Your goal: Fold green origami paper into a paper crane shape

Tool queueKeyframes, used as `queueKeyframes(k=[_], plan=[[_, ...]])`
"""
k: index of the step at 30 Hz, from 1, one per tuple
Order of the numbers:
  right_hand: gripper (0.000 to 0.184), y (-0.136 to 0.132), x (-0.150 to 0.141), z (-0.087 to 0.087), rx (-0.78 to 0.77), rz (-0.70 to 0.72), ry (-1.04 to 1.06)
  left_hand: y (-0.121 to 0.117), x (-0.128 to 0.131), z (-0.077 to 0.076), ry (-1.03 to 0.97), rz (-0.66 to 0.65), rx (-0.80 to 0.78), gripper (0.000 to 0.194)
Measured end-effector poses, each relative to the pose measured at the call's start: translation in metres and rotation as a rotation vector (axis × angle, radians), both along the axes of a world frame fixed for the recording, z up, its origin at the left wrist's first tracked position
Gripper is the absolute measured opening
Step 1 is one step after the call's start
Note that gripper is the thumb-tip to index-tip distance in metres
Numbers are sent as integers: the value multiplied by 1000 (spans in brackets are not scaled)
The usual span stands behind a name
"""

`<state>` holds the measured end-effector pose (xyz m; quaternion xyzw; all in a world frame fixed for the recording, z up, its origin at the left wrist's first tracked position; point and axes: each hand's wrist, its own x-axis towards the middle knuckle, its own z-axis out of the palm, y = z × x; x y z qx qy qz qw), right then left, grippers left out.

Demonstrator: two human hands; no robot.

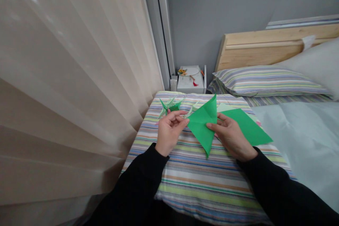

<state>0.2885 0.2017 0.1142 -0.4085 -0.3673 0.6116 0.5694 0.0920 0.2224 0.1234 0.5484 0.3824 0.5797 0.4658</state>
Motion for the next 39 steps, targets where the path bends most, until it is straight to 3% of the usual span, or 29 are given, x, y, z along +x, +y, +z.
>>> queueKeyframes(k=[7,14,23,28,33,36,39], plan=[[41,-3,-4,2,18,-59,-57,-7,2,-5,151,-146,73,26],[36,0,0,2,83,-186,-3,-7,1,-4,230,-127,143,19],[30,0,-1,4,89,-244,-45,-6,2,-3,182,-123,86,18],[20,2,2,6,92,-357,-52,-3,2,0,125,-156,-45,18],[18,6,8,8,108,-441,-51,-2,0,0,10,-273,-271,24],[19,5,11,16,102,-431,-46,-5,-2,4,-84,-434,-452,28],[22,0,12,27,70,-353,-18,-8,-6,10,-114,-666,-528,32]])
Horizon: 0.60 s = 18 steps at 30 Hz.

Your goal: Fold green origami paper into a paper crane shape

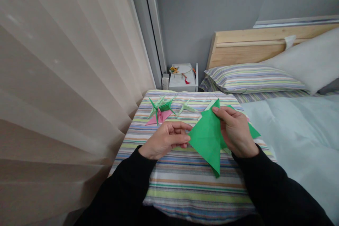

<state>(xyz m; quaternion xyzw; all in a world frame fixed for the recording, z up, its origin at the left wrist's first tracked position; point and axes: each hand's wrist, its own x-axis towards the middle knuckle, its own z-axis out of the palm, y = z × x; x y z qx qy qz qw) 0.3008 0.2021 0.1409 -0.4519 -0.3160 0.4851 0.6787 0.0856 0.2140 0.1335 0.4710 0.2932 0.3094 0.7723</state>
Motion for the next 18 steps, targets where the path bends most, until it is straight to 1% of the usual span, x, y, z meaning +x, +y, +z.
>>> queueKeyframes(k=[2,3,4,6,7,10,14,18], plan=[[28,-5,0,5,-30,75,25,-1,-2,2,-35,-126,1,41],[32,-7,0,7,-56,118,30,-1,-3,2,-49,-149,7,46],[34,-9,-1,8,-89,169,24,-1,-3,2,-57,-135,18,52],[35,-14,-4,7,-160,299,12,1,-2,1,-45,-30,62,56],[35,-15,-7,6,-191,371,7,2,0,0,-25,31,91,53],[36,-19,-16,2,-242,527,-14,3,4,-2,15,94,148,47],[29,-20,-27,-1,-226,559,-119,2,9,-2,68,155,177,38],[27,-19,-33,-1,-225,538,-256,0,13,1,123,228,179,37]])
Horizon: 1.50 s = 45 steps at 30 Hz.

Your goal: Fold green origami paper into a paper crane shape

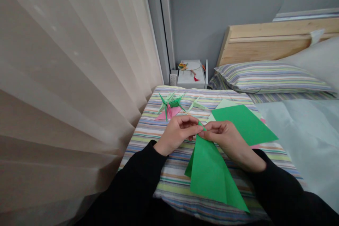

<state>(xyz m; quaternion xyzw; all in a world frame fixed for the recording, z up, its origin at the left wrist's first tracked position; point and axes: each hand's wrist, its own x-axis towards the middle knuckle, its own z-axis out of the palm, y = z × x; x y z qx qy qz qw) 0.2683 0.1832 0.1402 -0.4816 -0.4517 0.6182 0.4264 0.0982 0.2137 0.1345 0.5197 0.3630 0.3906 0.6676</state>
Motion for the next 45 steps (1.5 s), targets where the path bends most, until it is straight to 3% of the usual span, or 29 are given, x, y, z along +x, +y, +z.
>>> queueKeyframes(k=[23,30,33,37,45], plan=[[30,-3,-5,-10,-15,1,-42,-1,0,-1,-67,86,-52,21],[36,-3,-7,-8,-40,35,-80,3,-1,-1,-132,236,-71,26],[37,-2,-7,-7,-24,8,-62,3,-3,-2,-162,186,-91,31],[33,-1,-5,-7,-8,1,-60,-1,-3,0,-51,51,-16,30],[33,0,-5,-11,3,-4,-80,-2,0,-1,37,66,6,31]])
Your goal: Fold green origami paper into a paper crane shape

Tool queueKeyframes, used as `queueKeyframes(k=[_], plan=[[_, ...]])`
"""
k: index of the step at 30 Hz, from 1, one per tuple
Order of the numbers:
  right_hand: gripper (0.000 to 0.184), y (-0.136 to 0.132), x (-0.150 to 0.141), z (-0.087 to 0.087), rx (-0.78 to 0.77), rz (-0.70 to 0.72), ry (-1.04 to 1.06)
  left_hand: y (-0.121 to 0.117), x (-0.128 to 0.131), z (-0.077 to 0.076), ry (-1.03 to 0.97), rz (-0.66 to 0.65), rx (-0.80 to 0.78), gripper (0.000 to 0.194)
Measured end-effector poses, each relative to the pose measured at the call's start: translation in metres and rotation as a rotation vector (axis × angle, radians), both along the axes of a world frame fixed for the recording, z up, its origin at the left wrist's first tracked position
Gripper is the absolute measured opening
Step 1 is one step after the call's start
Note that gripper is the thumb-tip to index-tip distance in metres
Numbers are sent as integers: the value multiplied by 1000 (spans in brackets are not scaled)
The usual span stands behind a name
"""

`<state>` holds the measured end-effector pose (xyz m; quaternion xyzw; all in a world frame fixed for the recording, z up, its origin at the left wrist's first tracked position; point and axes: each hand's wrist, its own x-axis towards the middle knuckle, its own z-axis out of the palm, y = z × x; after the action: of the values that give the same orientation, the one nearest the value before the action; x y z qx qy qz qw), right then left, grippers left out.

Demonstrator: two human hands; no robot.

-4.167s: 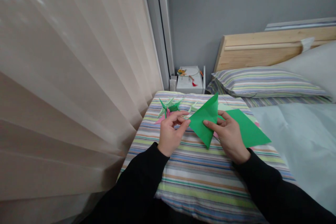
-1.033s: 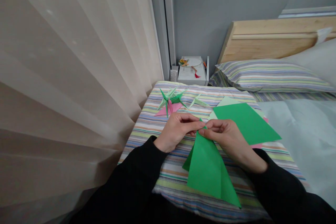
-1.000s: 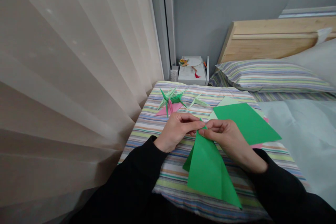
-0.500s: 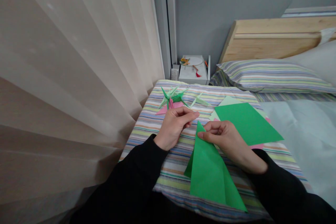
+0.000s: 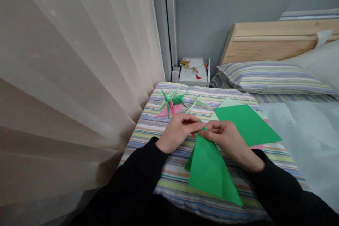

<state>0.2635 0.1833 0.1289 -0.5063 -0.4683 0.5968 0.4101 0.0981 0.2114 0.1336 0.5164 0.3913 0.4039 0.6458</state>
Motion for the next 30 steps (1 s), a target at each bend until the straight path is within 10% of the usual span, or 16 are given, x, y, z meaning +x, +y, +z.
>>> queueKeyframes(k=[30], plan=[[28,3,2,-1,126,-58,-49,3,2,-3,29,102,149,21]])
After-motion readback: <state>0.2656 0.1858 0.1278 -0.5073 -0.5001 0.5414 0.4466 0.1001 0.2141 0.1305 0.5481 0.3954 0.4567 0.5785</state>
